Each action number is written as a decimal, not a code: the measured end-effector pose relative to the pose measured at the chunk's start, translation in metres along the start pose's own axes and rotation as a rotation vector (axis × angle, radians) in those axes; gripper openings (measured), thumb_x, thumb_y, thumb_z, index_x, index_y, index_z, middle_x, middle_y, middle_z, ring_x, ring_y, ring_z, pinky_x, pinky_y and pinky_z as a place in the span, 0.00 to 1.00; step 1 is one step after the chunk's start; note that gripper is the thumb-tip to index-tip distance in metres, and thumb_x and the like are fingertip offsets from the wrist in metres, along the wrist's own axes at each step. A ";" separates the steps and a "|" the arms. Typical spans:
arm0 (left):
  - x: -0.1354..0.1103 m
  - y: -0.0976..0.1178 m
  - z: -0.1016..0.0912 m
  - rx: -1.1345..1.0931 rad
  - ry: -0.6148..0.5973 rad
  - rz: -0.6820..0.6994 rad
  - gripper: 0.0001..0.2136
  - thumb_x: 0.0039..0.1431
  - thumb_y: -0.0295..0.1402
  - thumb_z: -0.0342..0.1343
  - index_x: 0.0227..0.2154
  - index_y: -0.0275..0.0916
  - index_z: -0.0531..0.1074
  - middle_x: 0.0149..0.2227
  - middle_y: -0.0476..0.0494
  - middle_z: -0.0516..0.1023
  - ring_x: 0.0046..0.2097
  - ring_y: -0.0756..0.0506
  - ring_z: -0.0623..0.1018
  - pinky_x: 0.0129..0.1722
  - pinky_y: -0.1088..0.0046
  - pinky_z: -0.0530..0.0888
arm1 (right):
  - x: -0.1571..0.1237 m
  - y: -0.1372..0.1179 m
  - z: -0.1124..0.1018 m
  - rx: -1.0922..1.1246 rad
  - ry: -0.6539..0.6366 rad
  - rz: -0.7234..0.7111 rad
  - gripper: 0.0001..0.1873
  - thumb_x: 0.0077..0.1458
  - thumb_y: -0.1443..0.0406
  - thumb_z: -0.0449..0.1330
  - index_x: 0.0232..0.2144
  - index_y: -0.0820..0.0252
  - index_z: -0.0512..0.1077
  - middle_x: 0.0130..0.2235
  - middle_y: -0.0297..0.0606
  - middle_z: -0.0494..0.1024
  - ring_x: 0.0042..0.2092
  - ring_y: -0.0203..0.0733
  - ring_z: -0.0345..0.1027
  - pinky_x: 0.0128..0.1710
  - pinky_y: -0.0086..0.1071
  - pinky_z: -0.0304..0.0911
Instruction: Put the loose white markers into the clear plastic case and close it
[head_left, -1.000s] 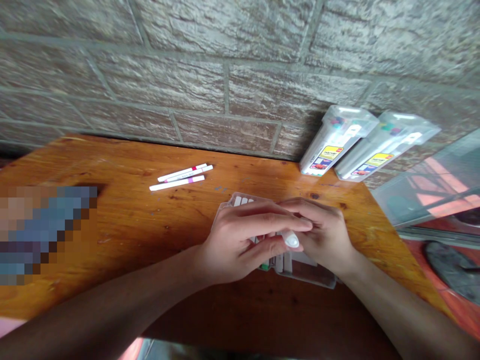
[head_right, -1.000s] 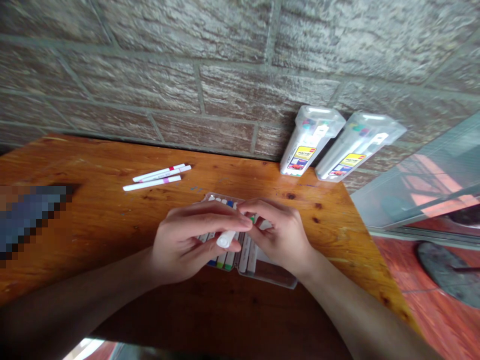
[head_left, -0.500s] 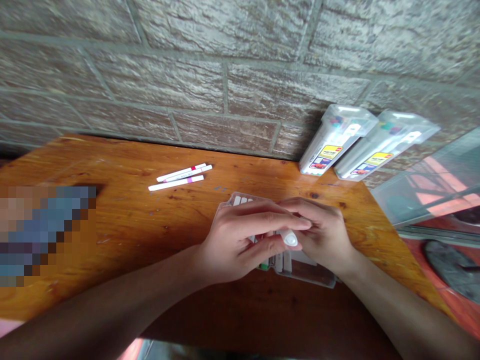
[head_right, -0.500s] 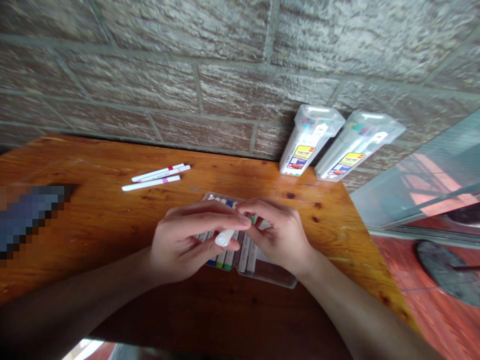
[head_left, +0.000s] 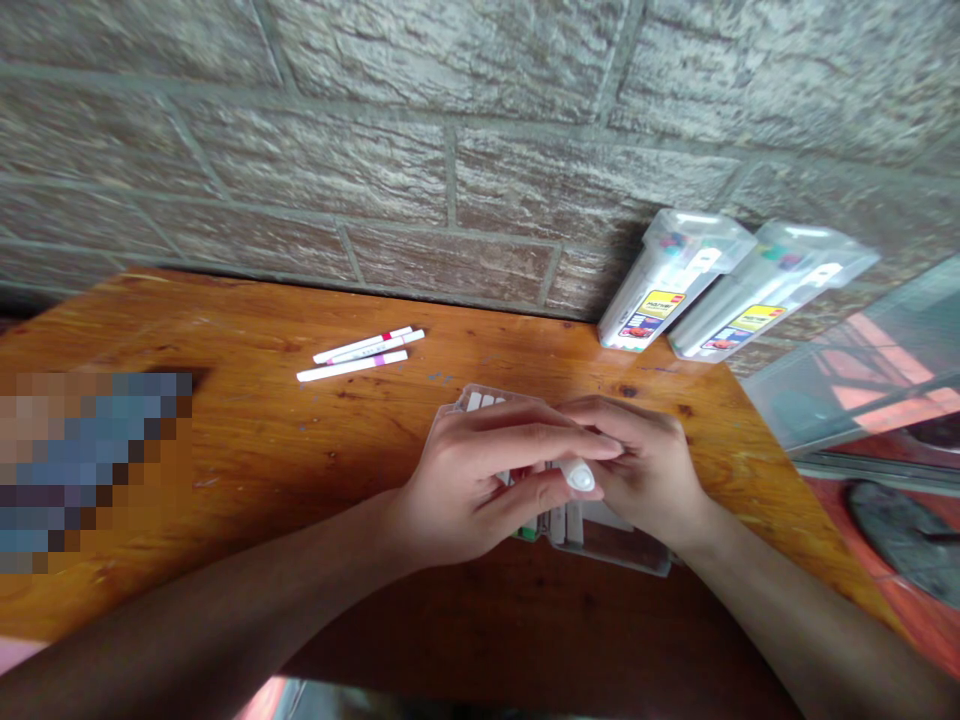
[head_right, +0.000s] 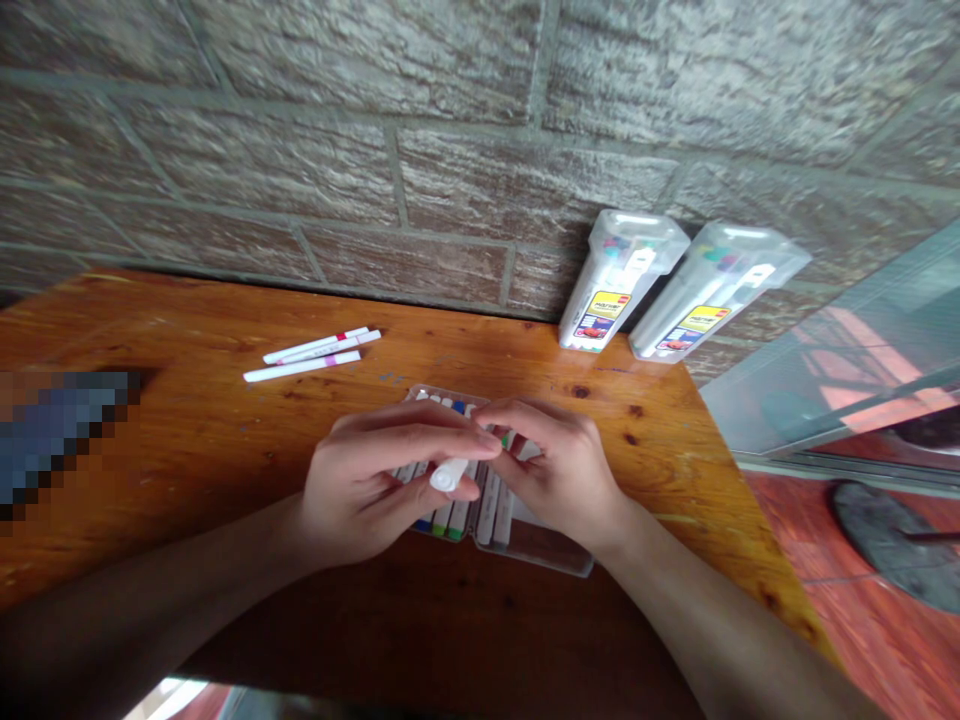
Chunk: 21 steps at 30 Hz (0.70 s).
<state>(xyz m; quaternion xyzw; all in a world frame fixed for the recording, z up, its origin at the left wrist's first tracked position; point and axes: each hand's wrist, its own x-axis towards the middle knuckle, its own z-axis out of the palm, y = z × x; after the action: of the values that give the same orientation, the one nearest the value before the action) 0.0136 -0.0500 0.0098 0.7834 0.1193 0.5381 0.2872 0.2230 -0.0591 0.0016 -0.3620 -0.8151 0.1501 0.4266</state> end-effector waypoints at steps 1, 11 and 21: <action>0.000 0.000 0.000 -0.002 0.001 0.003 0.09 0.63 0.24 0.66 0.46 0.36 0.83 0.42 0.39 0.87 0.42 0.47 0.86 0.45 0.75 0.82 | 0.000 0.000 0.000 -0.002 0.001 0.002 0.07 0.62 0.72 0.66 0.41 0.57 0.81 0.39 0.40 0.88 0.38 0.42 0.84 0.37 0.30 0.75; -0.001 0.001 0.000 -0.013 -0.001 -0.014 0.09 0.65 0.25 0.64 0.47 0.38 0.83 0.44 0.39 0.88 0.43 0.48 0.86 0.44 0.77 0.81 | -0.001 0.000 0.000 -0.006 -0.007 0.001 0.07 0.61 0.71 0.67 0.41 0.57 0.80 0.39 0.39 0.87 0.38 0.41 0.84 0.37 0.30 0.75; -0.001 0.000 0.000 0.014 0.015 -0.059 0.11 0.64 0.28 0.67 0.49 0.41 0.84 0.41 0.41 0.87 0.42 0.46 0.86 0.46 0.74 0.81 | 0.003 -0.006 0.000 0.040 0.014 -0.063 0.06 0.61 0.71 0.67 0.40 0.56 0.81 0.37 0.39 0.87 0.37 0.42 0.83 0.38 0.32 0.76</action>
<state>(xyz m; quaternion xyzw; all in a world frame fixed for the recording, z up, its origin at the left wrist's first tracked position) 0.0128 -0.0503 0.0088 0.7775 0.1483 0.5344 0.2963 0.2192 -0.0606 0.0066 -0.3287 -0.8199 0.1502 0.4441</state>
